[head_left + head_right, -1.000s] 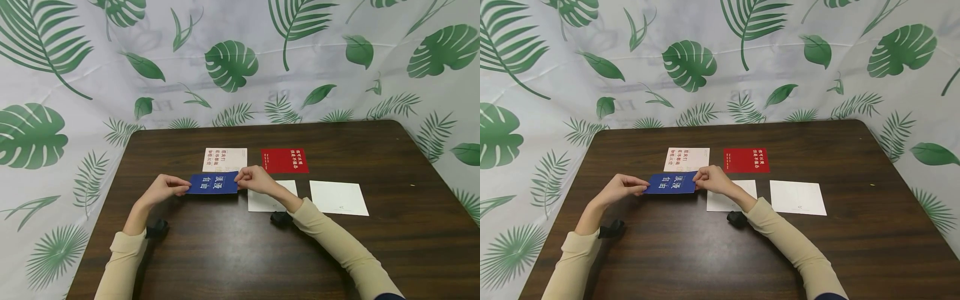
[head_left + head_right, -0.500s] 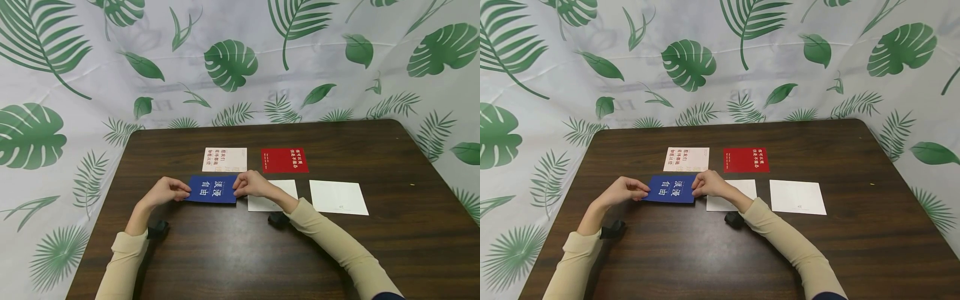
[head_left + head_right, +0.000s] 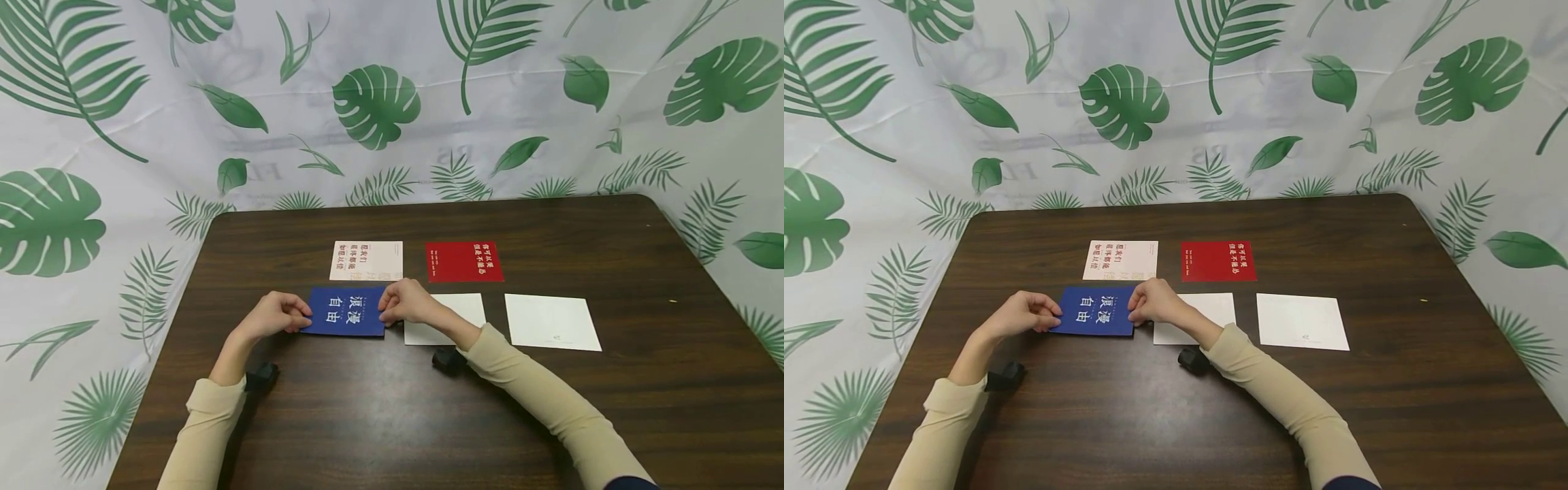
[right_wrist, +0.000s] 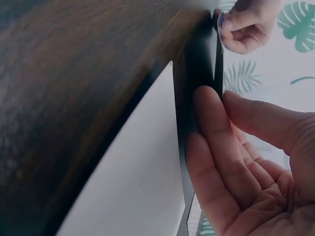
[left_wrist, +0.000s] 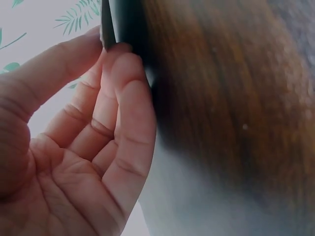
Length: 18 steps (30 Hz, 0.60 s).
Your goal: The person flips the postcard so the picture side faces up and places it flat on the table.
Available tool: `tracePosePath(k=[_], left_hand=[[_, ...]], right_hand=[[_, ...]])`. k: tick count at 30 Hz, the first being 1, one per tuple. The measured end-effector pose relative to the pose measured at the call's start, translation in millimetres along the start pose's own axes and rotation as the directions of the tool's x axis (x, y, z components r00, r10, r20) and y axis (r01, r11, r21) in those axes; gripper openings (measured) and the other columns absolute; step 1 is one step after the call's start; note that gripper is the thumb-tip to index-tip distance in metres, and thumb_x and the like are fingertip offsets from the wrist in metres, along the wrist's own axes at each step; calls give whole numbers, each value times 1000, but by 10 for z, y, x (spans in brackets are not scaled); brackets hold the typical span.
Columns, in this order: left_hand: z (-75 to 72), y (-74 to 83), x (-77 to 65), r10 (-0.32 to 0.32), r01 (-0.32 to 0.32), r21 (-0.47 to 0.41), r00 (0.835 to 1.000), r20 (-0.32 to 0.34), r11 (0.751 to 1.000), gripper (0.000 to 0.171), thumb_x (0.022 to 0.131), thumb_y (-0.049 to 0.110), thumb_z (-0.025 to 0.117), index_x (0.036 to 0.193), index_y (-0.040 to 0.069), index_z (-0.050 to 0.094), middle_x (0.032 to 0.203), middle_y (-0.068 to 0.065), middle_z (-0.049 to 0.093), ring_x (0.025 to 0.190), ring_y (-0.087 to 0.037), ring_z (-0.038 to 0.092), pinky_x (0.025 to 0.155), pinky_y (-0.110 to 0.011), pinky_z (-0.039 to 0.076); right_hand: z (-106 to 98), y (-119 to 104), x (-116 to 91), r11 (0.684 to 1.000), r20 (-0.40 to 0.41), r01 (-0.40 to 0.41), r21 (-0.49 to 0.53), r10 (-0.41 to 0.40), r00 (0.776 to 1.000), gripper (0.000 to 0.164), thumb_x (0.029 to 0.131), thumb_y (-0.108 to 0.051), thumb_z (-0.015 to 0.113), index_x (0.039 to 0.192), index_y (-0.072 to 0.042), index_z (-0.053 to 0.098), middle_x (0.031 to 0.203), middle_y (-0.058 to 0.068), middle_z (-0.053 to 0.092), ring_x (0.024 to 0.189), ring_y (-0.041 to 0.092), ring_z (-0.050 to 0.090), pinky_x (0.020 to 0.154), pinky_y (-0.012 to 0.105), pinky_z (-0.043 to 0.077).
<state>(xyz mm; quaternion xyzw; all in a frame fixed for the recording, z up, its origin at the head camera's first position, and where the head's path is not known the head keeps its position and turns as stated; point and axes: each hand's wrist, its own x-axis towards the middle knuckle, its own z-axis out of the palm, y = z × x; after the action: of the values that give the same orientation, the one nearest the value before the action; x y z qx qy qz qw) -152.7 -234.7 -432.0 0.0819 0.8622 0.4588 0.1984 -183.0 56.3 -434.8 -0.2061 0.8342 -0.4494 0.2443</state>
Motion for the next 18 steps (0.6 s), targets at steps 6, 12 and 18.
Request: tracePosePath(k=[6,12,18], left_hand=[[19,8,14,-2,2,35,1000,-13,999,19,76,0,73,92,-6,65,59,-4,59,54,-15,56,52,-30,50],[18,11,18,5,-5,51,1000,-10,999,33,76,-1,72,108,-5,64,58,-6,58,53,-17,55,51,-31,49],[25,22,23,-15,15,68,1000,-4,998,38,77,1,72,115,-4,64,57,-5,57,50,-15,51,48,-30,45]], right_hand=[[41,-12,19,1000,-1,-17,3,17,1000,11,73,5,75,77,3,65,63,8,67,54,17,66,55,25,54],[72,-39,29,998,-5,-49,-32,49,999,12,72,6,75,78,4,64,60,7,65,49,16,64,50,23,51],[115,-80,21,991,-26,-43,-130,40,999,13,71,3,77,79,3,67,57,5,64,43,11,60,48,21,50]])
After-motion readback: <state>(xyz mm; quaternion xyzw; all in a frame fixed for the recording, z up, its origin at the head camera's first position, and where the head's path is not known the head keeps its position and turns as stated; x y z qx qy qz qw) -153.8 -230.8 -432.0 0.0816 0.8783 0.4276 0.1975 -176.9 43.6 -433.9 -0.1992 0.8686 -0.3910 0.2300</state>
